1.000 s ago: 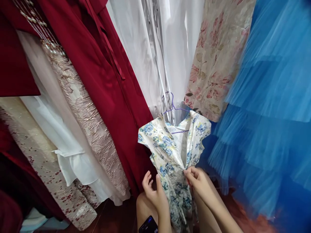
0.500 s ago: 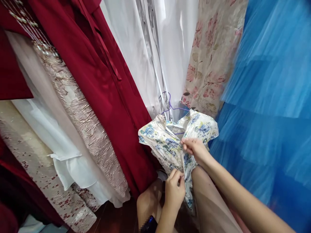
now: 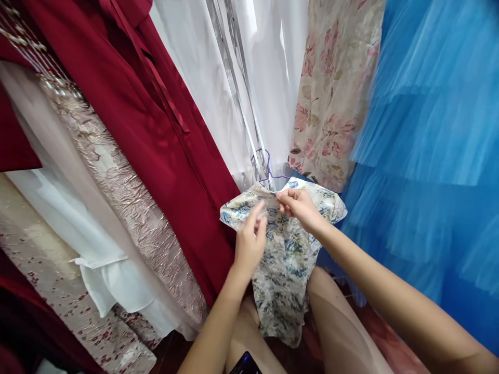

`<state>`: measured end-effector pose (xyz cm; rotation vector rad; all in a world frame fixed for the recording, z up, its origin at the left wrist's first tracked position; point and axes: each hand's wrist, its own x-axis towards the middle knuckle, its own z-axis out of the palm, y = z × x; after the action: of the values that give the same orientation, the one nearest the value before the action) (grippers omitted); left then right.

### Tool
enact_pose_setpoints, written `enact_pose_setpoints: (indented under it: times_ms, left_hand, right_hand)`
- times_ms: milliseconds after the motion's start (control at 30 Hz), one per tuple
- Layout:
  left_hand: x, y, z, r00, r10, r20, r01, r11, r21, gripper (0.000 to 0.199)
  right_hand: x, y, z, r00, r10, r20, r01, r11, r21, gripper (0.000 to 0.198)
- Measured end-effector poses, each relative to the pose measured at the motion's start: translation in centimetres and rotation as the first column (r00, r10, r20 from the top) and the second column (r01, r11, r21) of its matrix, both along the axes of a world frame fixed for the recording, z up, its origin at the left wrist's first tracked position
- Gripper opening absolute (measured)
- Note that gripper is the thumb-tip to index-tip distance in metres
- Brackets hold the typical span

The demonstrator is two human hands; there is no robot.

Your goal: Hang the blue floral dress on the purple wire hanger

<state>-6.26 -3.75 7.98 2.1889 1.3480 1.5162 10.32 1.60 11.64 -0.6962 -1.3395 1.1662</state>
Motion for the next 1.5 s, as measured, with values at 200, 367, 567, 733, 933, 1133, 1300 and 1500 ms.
enact_pose_setpoints:
  times_ms: [200,367,567,733,933,1133,1300,1500]
  left_hand:
    - [2.2,4.8,5.8,0.981,-0.033,-0.193,0.068,0.981,0.179,0.019]
    - [0.4,6.7,7.5,0.961,0.045,0.273,-0.115,0.962,0.246,0.021]
    - [-7.7,10.0,3.7,0.614,0.316,0.723,-0.238,0.948,-0.212,0.010]
    - [-7.6,8.5,-4.9,0.599,0.423,0.680,-0.067,0.873,-0.484,0.018]
    - [-2.2,5.5,-11.0,0.784,0.231,0.577,0.161,0.821,-0.548,0.002]
    - [1.2,3.1,-7.5,0.843,-0.042,0.536,0.274,0.891,-0.361,0.025]
    - [3.7,-0.2,-2.1,0.867,-0.206,0.454,0.302,0.942,-0.148,0.023]
    - [6.5,-3.5,-0.3,0.891,-0.415,0.184,0.438,0.893,-0.108,0.018]
  right_hand:
    - [0.1,0.3,-1.5,0.986,-0.108,0.129,0.079,0.974,0.210,0.030]
    - [0.2,0.5,-6.4,0.925,-0.287,0.249,0.225,0.942,0.251,0.026]
    - [2.0,-1.6,-10.4,0.949,-0.117,0.293,0.079,0.988,0.136,0.027]
    - [2.6,-2.3,-13.0,0.929,-0.021,0.369,-0.003,0.998,0.064,0.025]
    - [5.9,-1.5,-18.5,0.834,-0.136,0.535,0.188,0.981,-0.043,0.027]
    - [8.8,-0.9,-20.5,0.701,-0.195,0.686,0.276,0.961,-0.009,0.021]
    - [7.3,-1.0,-15.2,0.714,-0.328,0.618,0.322,0.938,0.126,0.028]
    - [5.0,1.2,-11.4,0.970,-0.171,0.174,0.181,0.982,-0.044,0.074]
